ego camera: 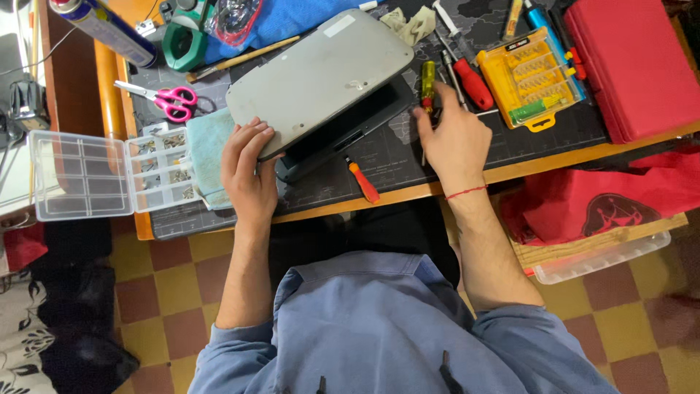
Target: The person uses a screwdriver to remove screws from the back cover of a laptop. They then use a prying tool to separate the back cover from the main body of the laptop.
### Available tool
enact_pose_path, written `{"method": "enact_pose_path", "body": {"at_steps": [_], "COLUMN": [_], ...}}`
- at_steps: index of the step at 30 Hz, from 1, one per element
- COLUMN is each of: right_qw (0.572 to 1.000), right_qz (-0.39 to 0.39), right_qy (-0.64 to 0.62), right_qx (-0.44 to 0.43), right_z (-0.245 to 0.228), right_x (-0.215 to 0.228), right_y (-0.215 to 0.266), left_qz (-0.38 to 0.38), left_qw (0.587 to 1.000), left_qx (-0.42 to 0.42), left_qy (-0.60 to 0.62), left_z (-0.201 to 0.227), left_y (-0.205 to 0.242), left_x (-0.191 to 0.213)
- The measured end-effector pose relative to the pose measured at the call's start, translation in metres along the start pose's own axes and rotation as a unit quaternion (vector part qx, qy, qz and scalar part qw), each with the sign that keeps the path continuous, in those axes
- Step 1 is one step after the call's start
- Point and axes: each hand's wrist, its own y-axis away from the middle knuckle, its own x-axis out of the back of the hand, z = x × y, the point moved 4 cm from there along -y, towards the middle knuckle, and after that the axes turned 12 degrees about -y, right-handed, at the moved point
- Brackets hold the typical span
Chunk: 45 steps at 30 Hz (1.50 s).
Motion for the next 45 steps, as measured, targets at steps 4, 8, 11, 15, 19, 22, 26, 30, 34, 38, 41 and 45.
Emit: {"method": "enact_pose_path", "body": {"at_steps": [4, 8, 11, 15, 19, 22, 26, 30, 34, 38, 41, 45], "right_qw": [0.996, 0.969, 0.953, 0.952, 0.939, 0.924, 0.875, 0.799, 0.754, 0.697, 0.683, 0.65], "right_qz": [0.025, -0.19, -0.273, -0.289, -0.326, -0.264, -0.158, -0.144, -0.132, -0.098, -0.137, -0.196], "right_qy": [-0.042, -0.127, -0.051, -0.006, -0.07, -0.249, -0.391, -0.526, -0.593, -0.662, -0.643, -0.648], "right_qx": [0.072, 0.094, 0.124, 0.103, 0.085, 0.12, 0.237, 0.254, 0.251, 0.257, 0.318, 0.344], "right_z": [-0.03, -0.082, -0.086, -0.071, -0.087, -0.09, -0.116, -0.126, -0.137, -0.15, -0.178, -0.176], "right_x": [0.007, 0.001, -0.024, -0.023, 0.035, 0.041, 0.031, -0.007, -0.028, -0.033, -0.019, -0.031], "right_y": [0.019, 0.049, 0.058, 0.045, 0.033, 0.024, 0.014, -0.002, -0.016, -0.033, -0.028, -0.022], "left_qz": [-0.002, -0.003, 0.008, 0.016, 0.017, 0.012, 0.011, -0.007, -0.025, -0.031, -0.02, -0.009], "left_qw": [1.0, 1.0, 0.999, 0.994, 0.987, 0.988, 0.985, 0.983, 0.975, 0.981, 0.988, 0.993], "left_qx": [0.005, 0.017, 0.048, 0.112, 0.154, 0.148, 0.16, 0.172, 0.191, 0.165, 0.131, 0.089], "left_qy": [-0.01, -0.006, -0.005, 0.006, 0.036, 0.046, 0.06, 0.069, 0.108, 0.097, 0.082, 0.071], "left_z": [0.001, -0.002, -0.007, -0.012, -0.015, -0.018, -0.02, -0.023, -0.021, -0.025, -0.025, -0.021], "left_y": [0.0, 0.001, 0.004, 0.005, 0.006, 0.007, 0.006, 0.008, 0.005, 0.01, 0.009, 0.006], "left_x": [0.0, -0.001, 0.001, 0.005, 0.007, 0.006, 0.007, 0.007, 0.012, 0.006, 0.006, 0.006]}}
